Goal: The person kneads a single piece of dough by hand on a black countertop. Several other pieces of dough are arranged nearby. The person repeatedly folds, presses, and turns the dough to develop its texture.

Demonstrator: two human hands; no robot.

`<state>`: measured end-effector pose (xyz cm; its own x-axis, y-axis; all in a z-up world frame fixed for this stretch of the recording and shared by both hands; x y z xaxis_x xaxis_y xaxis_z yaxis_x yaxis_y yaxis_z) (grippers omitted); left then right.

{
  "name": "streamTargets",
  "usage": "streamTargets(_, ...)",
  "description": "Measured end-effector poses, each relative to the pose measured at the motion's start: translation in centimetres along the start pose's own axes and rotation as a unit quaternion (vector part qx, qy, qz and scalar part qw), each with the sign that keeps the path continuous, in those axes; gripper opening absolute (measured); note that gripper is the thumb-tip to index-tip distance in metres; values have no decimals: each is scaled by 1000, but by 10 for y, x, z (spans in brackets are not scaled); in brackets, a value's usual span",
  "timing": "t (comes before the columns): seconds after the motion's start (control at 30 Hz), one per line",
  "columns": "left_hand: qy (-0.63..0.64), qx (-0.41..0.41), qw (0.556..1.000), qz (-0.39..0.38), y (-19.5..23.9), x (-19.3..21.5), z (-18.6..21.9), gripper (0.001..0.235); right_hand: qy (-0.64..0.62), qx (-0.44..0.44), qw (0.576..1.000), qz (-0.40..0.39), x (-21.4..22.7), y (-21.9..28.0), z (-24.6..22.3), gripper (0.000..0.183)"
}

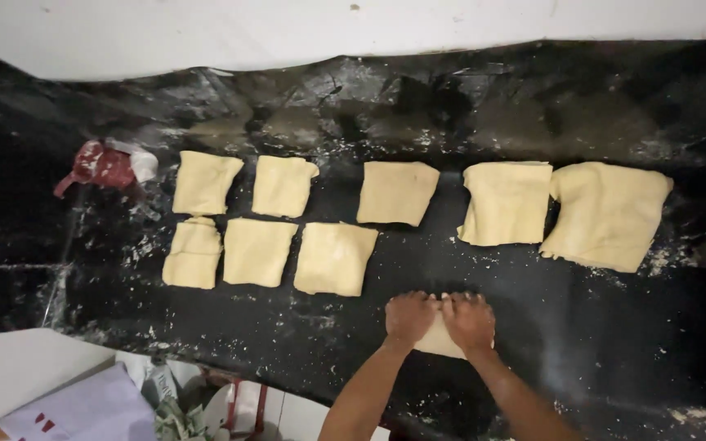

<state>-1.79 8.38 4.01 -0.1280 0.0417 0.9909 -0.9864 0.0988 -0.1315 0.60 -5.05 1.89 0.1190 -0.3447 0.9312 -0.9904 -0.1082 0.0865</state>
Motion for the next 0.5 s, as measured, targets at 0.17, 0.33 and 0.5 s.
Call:
streamTargets(0.17, 223, 136, 964, -39, -20, -35, -41, 52, -49, -115, 987, -104, -1, -23, 0, 58)
streamTargets(0.33, 218, 34, 965, 145, -37, -36, -59, 36, 58, 3, 998, 11, 23, -18, -39, 40)
streamTargets(0.5, 273, 60, 953, 119, -36, -41, -63, 35, -86, -184, 974, -103, 43, -21, -38, 56)
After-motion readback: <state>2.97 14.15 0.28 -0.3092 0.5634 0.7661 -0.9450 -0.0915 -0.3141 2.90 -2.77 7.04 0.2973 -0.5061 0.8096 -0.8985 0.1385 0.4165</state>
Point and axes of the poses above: each hand's wrist, its own y-axis away from the middle knuckle, its own x-axis out of the back of the hand, z = x × y, the point moved 5 cm from there along -y, towards the middle knuckle, and after that the axes turned 8 degrees about z, right-handed, at the moved point
